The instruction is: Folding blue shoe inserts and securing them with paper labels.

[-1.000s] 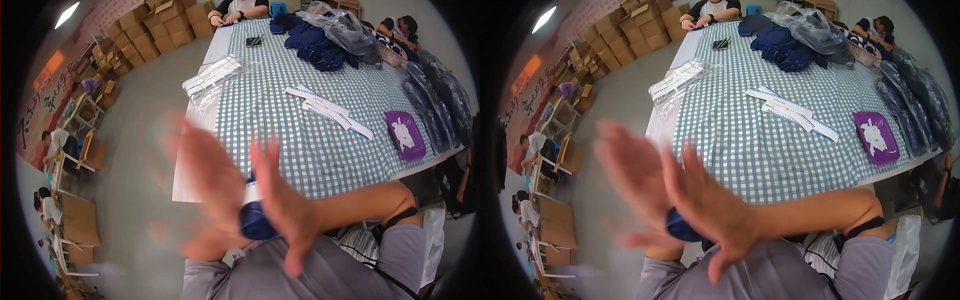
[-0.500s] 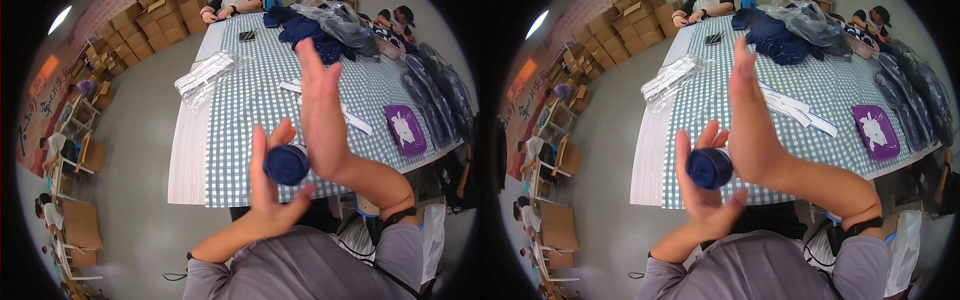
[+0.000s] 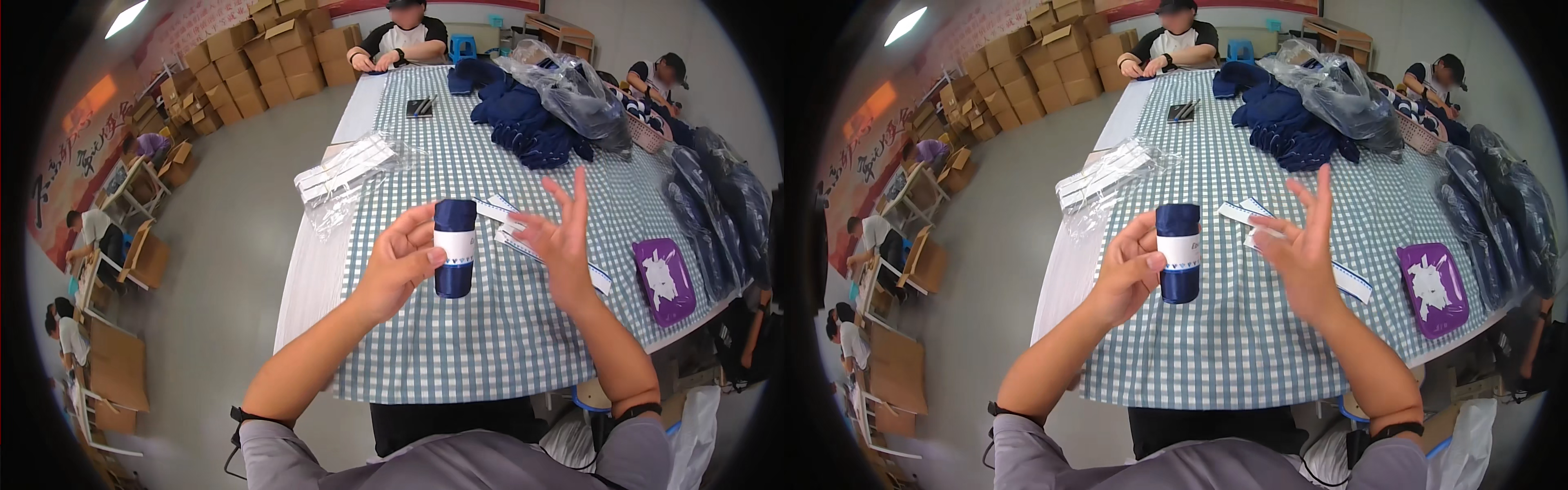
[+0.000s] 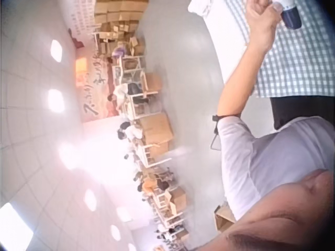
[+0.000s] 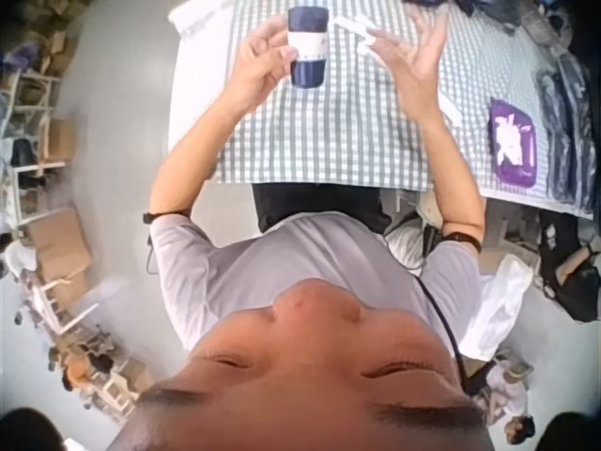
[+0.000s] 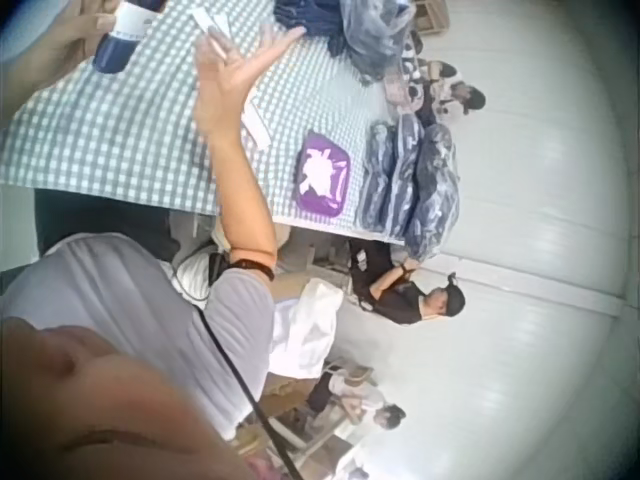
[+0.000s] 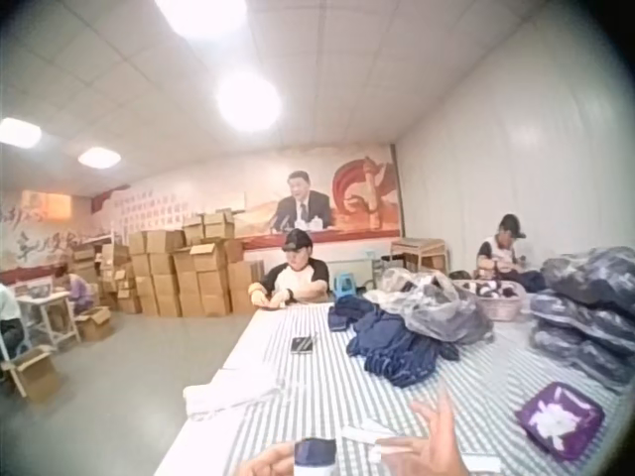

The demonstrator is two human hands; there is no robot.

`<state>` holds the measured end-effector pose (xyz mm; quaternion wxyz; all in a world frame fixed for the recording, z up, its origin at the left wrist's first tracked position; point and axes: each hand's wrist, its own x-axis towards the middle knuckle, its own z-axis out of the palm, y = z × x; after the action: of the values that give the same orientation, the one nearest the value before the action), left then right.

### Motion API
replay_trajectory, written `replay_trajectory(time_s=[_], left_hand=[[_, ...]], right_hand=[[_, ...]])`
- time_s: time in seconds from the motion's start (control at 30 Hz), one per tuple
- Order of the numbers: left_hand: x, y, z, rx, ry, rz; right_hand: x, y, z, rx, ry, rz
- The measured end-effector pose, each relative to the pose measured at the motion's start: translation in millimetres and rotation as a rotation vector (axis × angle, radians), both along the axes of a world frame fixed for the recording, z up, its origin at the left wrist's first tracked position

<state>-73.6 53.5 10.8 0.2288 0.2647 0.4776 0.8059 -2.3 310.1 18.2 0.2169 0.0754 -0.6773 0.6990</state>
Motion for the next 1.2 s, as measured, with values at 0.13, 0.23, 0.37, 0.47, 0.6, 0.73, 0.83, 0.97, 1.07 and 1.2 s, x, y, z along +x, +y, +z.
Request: replay_trajectory(time_s=[0.13, 0.23, 0.37, 0.47, 0.6, 0.73, 0.83, 0.97, 1.07, 1.2], left_hand=[[12, 6, -28, 0.02, -0.081, 0.004], [32, 10, -29, -0.035, -0.162, -0.006], [48, 10, -30, -0.052, -0.279, 0.001], [55, 4, -25, -0.055, -0.426, -0.188], [58, -6, -30, 0.053, -0.388, -0.34], [80, -13, -22, 0.021, -0.537, -0.274], [83, -22, -36, 0.041, -0.449, -0.388], [80, -22, -33, 0.125, -0.47, -0.407], [79, -19, -33, 0.135, -0.48, -0.394], [85, -25, -55, 0.192, -0.37, -0.38]], right_hand=[[17, -14, -3, -0.188, -0.236, 0.255], [19, -19, -8, -0.213, -0.246, 0.32], [22, -20, -6, -0.285, -0.29, 0.348], [20, -18, -16, -0.293, -0.197, 0.402], [25, -16, -21, -0.359, -0.136, 0.494], [34, -24, -7, -0.55, -0.121, 0.475], [34, -18, -3, -0.422, -0.163, 0.49], [37, -16, -1, -0.401, -0.209, 0.488], [40, -12, -4, -0.409, -0.245, 0.485], [47, -15, -3, -0.412, -0.305, 0.436]])
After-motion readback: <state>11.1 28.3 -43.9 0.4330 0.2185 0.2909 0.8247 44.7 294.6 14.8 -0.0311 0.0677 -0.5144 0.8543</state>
